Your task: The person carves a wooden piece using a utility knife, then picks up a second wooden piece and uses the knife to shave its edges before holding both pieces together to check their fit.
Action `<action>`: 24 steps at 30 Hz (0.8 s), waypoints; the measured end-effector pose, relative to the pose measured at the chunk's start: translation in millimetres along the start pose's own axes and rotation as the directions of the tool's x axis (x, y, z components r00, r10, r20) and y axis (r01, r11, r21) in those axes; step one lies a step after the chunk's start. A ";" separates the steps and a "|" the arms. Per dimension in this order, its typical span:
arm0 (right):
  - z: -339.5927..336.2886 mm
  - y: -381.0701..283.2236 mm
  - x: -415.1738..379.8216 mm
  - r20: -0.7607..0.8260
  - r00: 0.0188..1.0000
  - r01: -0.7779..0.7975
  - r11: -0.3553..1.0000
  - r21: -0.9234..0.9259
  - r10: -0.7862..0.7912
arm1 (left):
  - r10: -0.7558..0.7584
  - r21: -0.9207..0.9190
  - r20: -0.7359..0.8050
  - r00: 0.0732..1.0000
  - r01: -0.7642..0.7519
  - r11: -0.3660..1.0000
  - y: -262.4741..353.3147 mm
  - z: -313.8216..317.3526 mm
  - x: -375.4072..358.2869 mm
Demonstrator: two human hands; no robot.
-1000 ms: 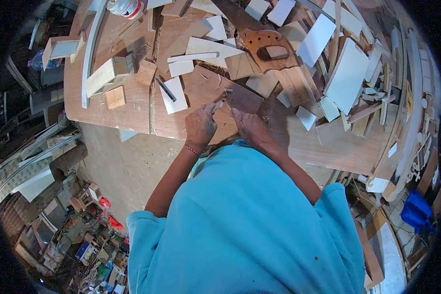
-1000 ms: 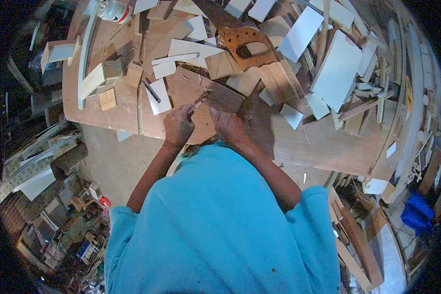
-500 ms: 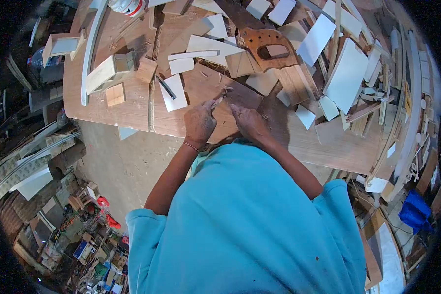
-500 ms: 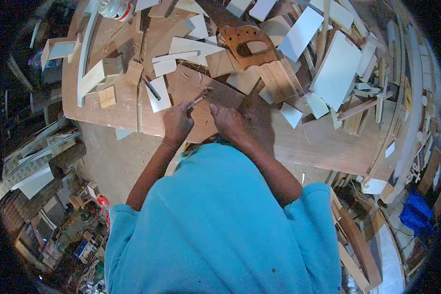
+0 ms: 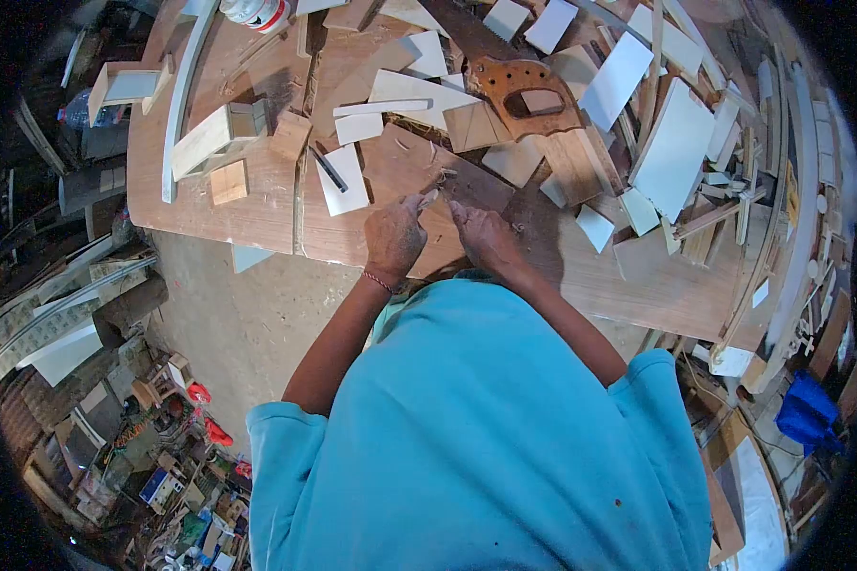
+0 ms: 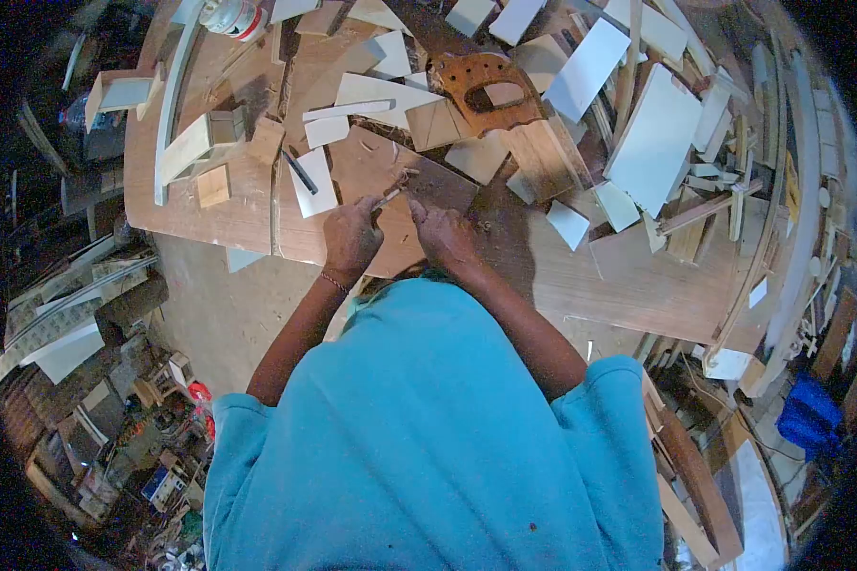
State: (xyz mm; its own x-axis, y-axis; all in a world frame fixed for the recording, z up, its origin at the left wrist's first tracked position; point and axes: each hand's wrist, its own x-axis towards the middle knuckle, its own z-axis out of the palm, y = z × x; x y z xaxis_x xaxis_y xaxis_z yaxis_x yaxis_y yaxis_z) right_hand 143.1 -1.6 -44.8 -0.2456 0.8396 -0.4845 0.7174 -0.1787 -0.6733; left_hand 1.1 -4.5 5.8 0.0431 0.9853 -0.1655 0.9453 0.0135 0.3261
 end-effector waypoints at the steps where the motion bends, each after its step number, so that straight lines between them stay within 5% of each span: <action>1: -1.7 -1.5 -0.4 0.000 1.000 0.000 1.000 -0.001 0.000 | 0.011 -0.002 -0.009 1.000 -0.011 1.000 0.8 -1.8 0.4; 10: -6.4 -9.8 -10.9 -0.075 0.997 0.023 0.999 0.032 -0.021 | -0.027 0.025 -0.007 1.000 0.027 0.999 -0.8 0.0 1.0; 24: -12.4 -9.7 -13.7 -0.123 0.985 0.080 0.947 -0.310 -0.123 | -0.073 -0.052 -0.058 0.996 0.070 0.996 -1.2 -4.5 -6.2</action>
State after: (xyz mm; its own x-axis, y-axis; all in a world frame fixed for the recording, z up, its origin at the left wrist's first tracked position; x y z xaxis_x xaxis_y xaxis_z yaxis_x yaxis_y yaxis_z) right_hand 147.6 -5.0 -24.7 -0.2501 0.9118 -0.3257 0.8622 0.0567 -0.5034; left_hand -1.8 -9.9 10.7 -0.0452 0.9899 -0.1343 0.9277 0.0915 0.3618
